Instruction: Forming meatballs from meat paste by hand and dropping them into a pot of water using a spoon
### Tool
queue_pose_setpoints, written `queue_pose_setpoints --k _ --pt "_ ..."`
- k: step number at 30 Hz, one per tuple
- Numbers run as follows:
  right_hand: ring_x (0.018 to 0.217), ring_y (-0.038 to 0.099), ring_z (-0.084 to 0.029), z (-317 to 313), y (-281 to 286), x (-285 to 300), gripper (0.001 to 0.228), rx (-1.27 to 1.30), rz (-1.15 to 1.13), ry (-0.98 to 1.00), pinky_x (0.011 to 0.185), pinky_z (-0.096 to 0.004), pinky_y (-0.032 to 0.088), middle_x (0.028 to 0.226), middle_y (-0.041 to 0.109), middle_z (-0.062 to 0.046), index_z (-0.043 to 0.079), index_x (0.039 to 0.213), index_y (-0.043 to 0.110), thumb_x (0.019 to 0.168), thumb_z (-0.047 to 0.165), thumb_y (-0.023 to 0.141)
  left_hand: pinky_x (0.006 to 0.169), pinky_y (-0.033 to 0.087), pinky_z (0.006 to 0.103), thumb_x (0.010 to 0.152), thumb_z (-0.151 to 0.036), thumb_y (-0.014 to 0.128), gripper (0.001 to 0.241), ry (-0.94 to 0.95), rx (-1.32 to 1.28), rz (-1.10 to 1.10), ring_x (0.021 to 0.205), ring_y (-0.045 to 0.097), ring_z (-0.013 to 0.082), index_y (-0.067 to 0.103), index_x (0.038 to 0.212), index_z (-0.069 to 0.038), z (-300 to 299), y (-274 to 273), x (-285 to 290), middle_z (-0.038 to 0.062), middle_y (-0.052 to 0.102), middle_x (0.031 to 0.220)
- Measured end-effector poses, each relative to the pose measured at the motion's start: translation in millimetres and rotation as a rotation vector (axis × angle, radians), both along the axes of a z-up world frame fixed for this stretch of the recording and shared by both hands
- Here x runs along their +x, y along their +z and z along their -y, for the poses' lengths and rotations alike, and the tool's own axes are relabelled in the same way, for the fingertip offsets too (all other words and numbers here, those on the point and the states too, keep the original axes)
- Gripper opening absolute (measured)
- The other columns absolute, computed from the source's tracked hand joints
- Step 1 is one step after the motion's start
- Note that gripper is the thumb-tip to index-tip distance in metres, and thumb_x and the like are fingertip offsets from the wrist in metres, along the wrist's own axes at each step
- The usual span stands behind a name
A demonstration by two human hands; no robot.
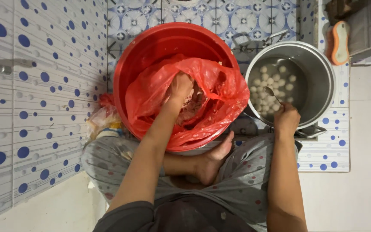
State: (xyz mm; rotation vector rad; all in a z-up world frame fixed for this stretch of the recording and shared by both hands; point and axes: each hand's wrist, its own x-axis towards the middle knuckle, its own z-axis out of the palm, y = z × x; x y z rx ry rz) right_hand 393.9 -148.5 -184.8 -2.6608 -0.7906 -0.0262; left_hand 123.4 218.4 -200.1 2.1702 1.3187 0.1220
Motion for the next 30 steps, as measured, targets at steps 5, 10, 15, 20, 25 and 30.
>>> queue_pose_setpoints --k 5,10,15,20,25,30 --pt "0.088 0.071 -0.048 0.3 -5.7 1.6 0.021 0.02 -0.007 0.001 0.077 -0.056 0.058 0.09 0.072 -0.021 0.013 0.112 0.081 0.099 0.014 0.065 0.099 0.042 0.044 0.097 -0.02 0.043 0.03 -0.397 0.256 0.328 0.106 0.058 0.0358 0.069 0.099 -0.004 22.5 -20.4 -28.8 0.019 0.065 0.092" --pt "0.091 0.071 -0.045 -9.5 1.0 -0.9 0.021 0.071 -0.015 0.026 0.081 -0.053 0.057 0.09 0.074 -0.019 0.016 0.111 0.081 0.099 0.012 0.064 0.104 0.043 0.0345 0.098 -0.027 0.05 0.026 -0.471 0.482 -0.13 0.112 0.06 0.0222 0.073 0.104 -0.017 -3.0 -88.8 -23.4 0.007 0.069 0.102" --pt "0.093 0.071 -0.043 -11.7 6.5 -5.2 0.021 0.128 -0.025 0.031 0.081 -0.052 0.056 0.091 0.074 -0.018 0.017 0.111 0.08 0.098 0.011 0.065 0.104 0.049 0.0442 0.083 -0.032 0.073 0.049 -0.292 0.054 -0.186 0.118 0.065 0.0344 0.069 0.122 -0.002 -2.6 -22.9 -13.9 0.016 0.071 0.116" --pt "0.092 0.072 -0.043 -13.6 12.6 -8.7 0.021 0.133 -0.015 0.021 0.081 -0.051 0.056 0.09 0.074 -0.019 0.013 0.111 0.08 0.099 0.01 0.063 0.11 0.048 0.0428 0.068 -0.051 0.084 0.073 -0.555 0.043 -0.409 0.129 0.06 0.0343 0.073 0.125 -0.007 -15.5 -33.5 -18.2 0.016 0.07 0.129" --pt "0.091 0.072 -0.042 -14.8 9.3 -9.0 0.02 0.143 -0.045 0.016 0.081 -0.048 0.057 0.091 0.074 -0.017 0.012 0.113 0.08 0.1 0.01 0.064 0.114 0.045 0.0448 0.074 -0.049 0.076 0.067 -0.543 -0.122 -0.377 0.133 0.058 0.0323 0.069 0.13 -0.012 15.5 -32.1 -40.9 0.014 0.068 0.135" --pt "0.093 0.071 -0.043 -16.1 16.1 -10.8 0.021 0.141 -0.069 0.024 0.083 -0.05 0.057 0.092 0.073 -0.018 0.013 0.115 0.079 0.1 0.013 0.063 0.108 0.049 0.0421 0.082 -0.039 0.059 0.042 -0.695 -0.048 -0.429 0.122 0.067 0.0323 0.072 0.118 -0.021 31.1 -86.7 -66.1 0.014 0.074 0.123"
